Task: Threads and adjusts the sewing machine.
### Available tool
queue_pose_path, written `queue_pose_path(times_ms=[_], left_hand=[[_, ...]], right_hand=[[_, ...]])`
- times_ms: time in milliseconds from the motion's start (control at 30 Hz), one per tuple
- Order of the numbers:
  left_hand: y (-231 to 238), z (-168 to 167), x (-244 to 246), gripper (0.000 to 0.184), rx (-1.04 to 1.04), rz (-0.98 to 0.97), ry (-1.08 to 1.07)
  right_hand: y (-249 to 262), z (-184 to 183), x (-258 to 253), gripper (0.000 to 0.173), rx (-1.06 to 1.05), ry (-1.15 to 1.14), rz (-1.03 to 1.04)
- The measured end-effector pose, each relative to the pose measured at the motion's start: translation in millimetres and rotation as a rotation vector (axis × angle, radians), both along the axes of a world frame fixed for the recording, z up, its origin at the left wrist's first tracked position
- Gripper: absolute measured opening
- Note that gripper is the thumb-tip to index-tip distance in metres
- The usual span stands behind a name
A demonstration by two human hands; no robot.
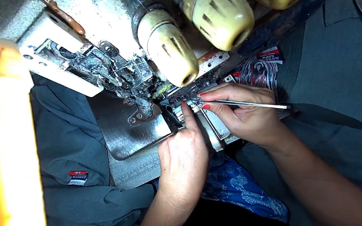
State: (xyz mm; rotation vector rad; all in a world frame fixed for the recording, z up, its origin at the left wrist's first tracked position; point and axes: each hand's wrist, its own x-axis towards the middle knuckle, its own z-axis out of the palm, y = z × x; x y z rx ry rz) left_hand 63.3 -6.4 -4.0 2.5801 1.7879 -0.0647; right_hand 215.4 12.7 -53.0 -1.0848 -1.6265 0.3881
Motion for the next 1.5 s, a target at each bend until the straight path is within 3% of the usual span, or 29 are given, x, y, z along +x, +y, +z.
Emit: queue_pose_path(times_ms=[533,1033,1300,1400,1500], left_hand=[[0,2,1,0.049,-0.024,0.009,0.018],[0,2,2,0.050,-0.050,0.026,-0.008],[1,6,1,0.053,-0.117,0.039,-0.020],[-3,1,-3,0.053,-0.055,0.029,-0.097],[-19,-5,-13,0.044,0.100,-0.066,-0.329]], right_hand=[[1,10,-2,0.015,-0.084,0.095,0.020],[11,12,-7,0.013,-0.120,-0.029,0.019],[4,21,-6,0.012,-0.050,0.124,0.035],[1,23,-7,0.011,-0.017,0.177,0.033],[-7,28,-8,0.009,0.025,0.203,0.019]])
